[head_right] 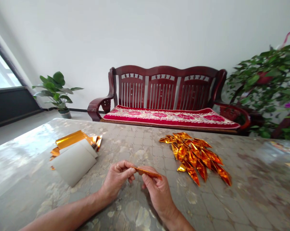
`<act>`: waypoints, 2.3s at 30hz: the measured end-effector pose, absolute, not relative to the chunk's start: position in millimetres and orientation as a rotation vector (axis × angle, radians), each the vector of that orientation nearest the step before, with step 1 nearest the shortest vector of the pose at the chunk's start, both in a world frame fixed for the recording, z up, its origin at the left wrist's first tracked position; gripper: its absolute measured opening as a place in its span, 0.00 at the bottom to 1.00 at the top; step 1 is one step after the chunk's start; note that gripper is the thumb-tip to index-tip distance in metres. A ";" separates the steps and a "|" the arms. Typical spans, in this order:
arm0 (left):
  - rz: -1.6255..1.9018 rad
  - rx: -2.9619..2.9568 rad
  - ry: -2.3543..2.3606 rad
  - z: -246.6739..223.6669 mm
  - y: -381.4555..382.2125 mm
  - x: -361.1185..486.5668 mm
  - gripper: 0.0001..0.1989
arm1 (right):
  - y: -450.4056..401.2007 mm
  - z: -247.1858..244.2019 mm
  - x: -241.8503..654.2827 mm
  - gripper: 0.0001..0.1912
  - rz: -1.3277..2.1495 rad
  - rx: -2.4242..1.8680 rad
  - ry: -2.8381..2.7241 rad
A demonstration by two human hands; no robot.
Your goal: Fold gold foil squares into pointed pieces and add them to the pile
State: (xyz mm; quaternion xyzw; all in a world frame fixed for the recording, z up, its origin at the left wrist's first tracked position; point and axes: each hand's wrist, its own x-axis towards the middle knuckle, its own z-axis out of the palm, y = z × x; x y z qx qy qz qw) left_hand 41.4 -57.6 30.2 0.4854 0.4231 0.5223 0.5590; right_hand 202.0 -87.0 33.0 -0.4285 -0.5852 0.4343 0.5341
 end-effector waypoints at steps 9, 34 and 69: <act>1.282 1.199 1.058 33.5 -56.9 42.1 0.13 | -82.3 21.5 202.8 0.22 1.108 -1.185 -1.175; 1.272 2.170 0.916 26.7 -79.4 31.2 0.09 | -85.7 20.4 210.8 0.24 0.972 -1.148 -0.986; 1.111 1.510 1.096 16.2 -58.0 28.2 0.07 | -76.4 19.7 222.4 0.08 0.809 -1.111 -1.418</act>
